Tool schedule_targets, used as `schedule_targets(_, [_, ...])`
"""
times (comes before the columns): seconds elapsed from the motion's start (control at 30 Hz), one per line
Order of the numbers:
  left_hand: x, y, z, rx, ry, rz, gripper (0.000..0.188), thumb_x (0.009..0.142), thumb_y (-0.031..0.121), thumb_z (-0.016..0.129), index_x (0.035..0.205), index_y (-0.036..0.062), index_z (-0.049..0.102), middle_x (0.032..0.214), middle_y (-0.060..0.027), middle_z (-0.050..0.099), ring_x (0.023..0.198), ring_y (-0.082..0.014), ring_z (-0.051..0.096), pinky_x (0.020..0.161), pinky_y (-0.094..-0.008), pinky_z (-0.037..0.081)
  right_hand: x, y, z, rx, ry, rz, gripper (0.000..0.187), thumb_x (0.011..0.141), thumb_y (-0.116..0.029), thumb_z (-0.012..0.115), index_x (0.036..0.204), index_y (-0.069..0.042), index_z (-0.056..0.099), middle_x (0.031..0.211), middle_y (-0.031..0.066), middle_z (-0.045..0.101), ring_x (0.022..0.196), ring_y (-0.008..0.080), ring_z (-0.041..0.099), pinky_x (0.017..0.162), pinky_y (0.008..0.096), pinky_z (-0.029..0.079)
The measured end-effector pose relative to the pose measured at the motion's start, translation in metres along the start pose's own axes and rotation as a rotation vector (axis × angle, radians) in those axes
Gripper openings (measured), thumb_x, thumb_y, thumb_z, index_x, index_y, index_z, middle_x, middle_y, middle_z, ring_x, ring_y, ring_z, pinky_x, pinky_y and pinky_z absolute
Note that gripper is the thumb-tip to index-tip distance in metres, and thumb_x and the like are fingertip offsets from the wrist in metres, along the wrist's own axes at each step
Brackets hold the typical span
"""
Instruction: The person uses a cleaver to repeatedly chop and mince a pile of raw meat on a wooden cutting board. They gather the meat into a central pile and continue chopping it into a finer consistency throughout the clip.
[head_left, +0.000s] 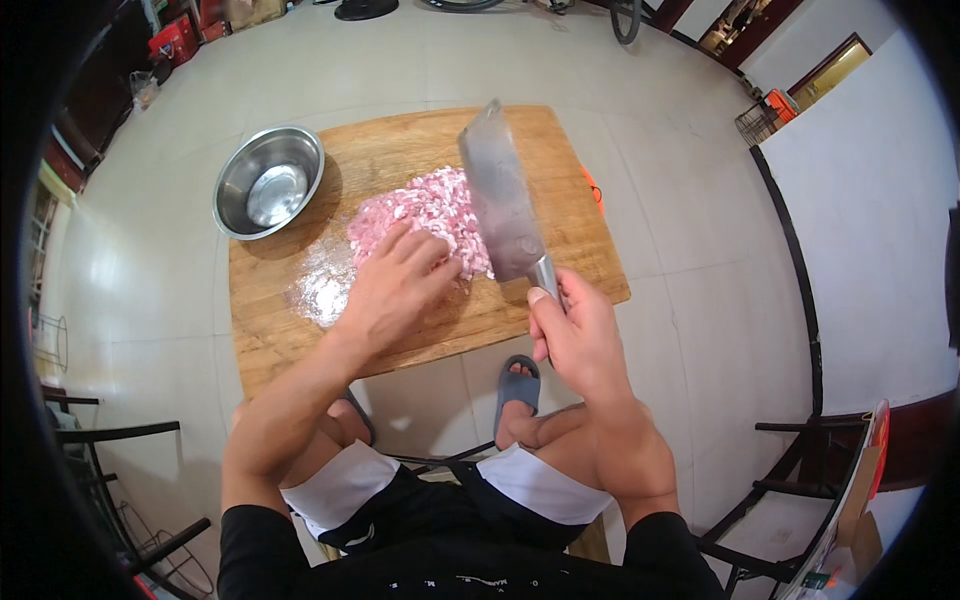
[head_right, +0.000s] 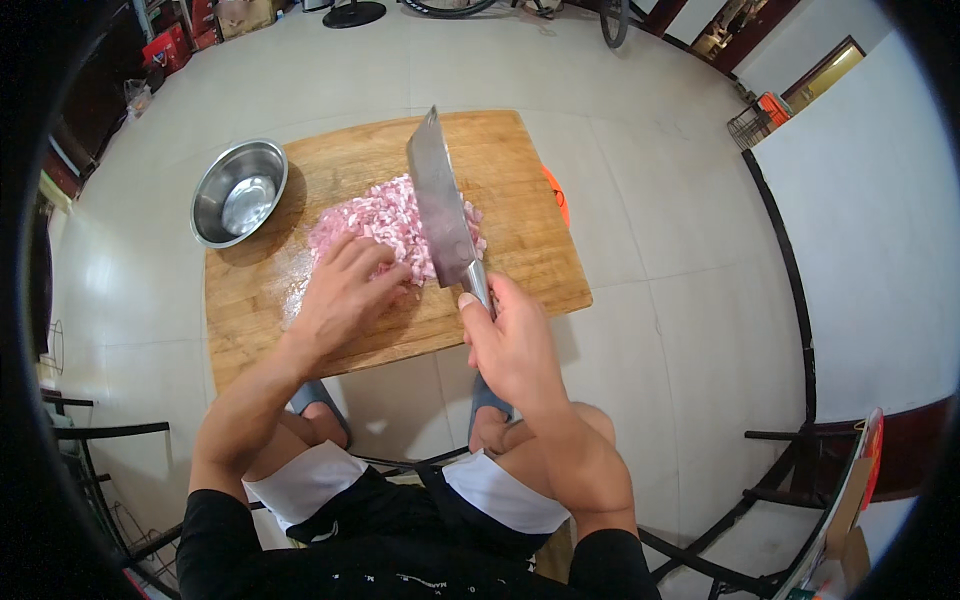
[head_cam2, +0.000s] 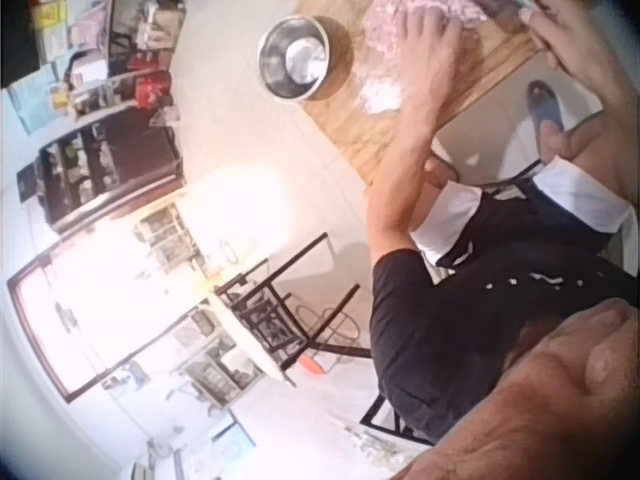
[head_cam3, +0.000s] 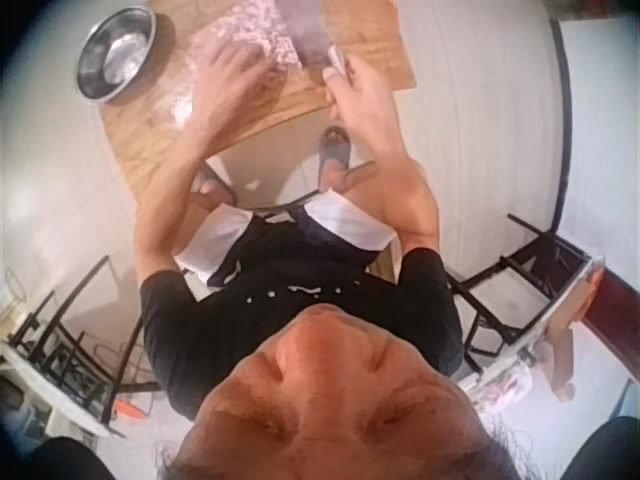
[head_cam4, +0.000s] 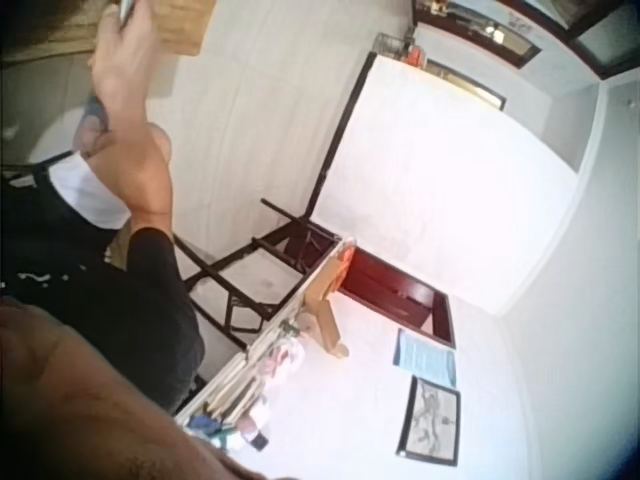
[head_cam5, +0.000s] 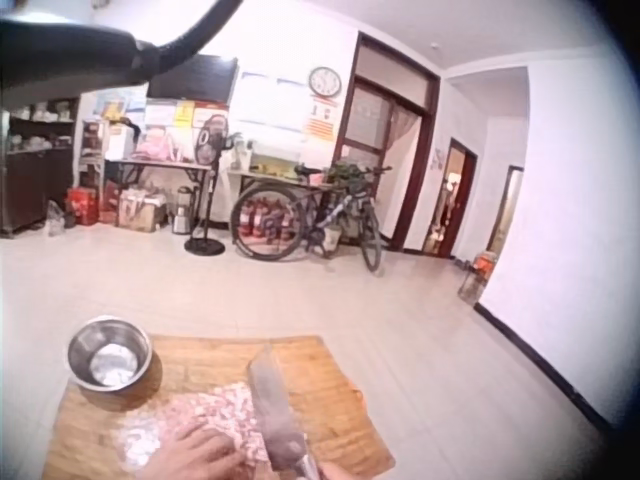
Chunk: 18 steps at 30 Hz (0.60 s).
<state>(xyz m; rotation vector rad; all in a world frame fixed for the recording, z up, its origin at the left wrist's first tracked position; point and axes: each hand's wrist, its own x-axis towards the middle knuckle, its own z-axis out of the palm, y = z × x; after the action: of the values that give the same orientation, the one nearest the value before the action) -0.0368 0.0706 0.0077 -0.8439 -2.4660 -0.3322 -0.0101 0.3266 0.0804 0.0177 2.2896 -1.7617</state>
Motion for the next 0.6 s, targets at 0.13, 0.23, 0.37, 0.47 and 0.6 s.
schedule_targets(0.13, [-0.018, -0.018, -0.025, -0.071, 0.075, -0.240, 0.025, 0.088, 0.013, 0.080, 0.113, 0.0091, 0.076, 0.125, -0.0115, 0.068, 0.117, -0.0339, 0.065, 0.109, -0.0479, 0.051, -0.022, -0.022, 0.008, -0.011, 0.063, -0.091, 0.021, 0.110, -0.020, 0.059, 0.112, 0.001, 0.061, 0.071, 0.0020, 0.061, 0.052, 0.0098, 0.058, 0.052, 0.0278, 0.047])
schedule_targets(0.23, [-0.025, -0.027, -0.037, -0.113, 0.095, -0.361, 0.028, 0.088, 0.011, 0.081, 0.115, 0.0064, 0.076, 0.134, -0.0149, 0.068, 0.120, -0.0380, 0.065, 0.104, -0.0478, 0.054, 0.002, 0.014, 0.016, -0.438, 0.006, -0.122, 0.022, 0.111, -0.021, 0.057, 0.110, 0.001, 0.062, 0.069, 0.0035, 0.061, 0.051, 0.0118, 0.060, 0.051, 0.0301, 0.048])
schedule_targets(0.37, [-0.025, -0.029, -0.036, -0.171, 0.021, -0.369, 0.034, 0.090, 0.010, 0.081, 0.123, 0.0075, 0.075, 0.143, -0.0163, 0.066, 0.129, -0.0390, 0.063, 0.109, -0.0484, 0.052, 0.025, 0.016, 0.018, -0.601, -0.046, -0.124, 0.027, 0.109, -0.025, 0.059, 0.107, 0.001, 0.063, 0.071, 0.0117, 0.064, 0.059, 0.0255, 0.064, 0.057, 0.0395, 0.049])
schedule_targets(0.47, [-0.027, -0.029, -0.034, -0.179, -0.024, -0.362, 0.040, 0.090, 0.011, 0.081, 0.129, 0.0079, 0.074, 0.146, -0.0166, 0.064, 0.134, -0.0391, 0.061, 0.112, -0.0484, 0.051, 0.009, -0.023, 0.010, -0.435, 0.010, -0.059, 0.032, 0.106, -0.031, 0.063, 0.106, 0.000, 0.065, 0.080, 0.0246, 0.070, 0.076, 0.0499, 0.068, 0.070, 0.0546, 0.051])
schedule_targets(0.6, [-0.028, -0.029, -0.034, -0.172, 0.005, -0.367, 0.037, 0.090, 0.015, 0.080, 0.126, 0.0079, 0.074, 0.143, -0.0168, 0.065, 0.131, -0.0389, 0.061, 0.112, -0.0490, 0.049, -0.011, -0.030, 0.016, -0.340, 0.158, -0.245, 0.029, 0.109, -0.028, 0.060, 0.108, 0.001, 0.063, 0.075, 0.0175, 0.067, 0.068, 0.0377, 0.065, 0.064, 0.0483, 0.050])
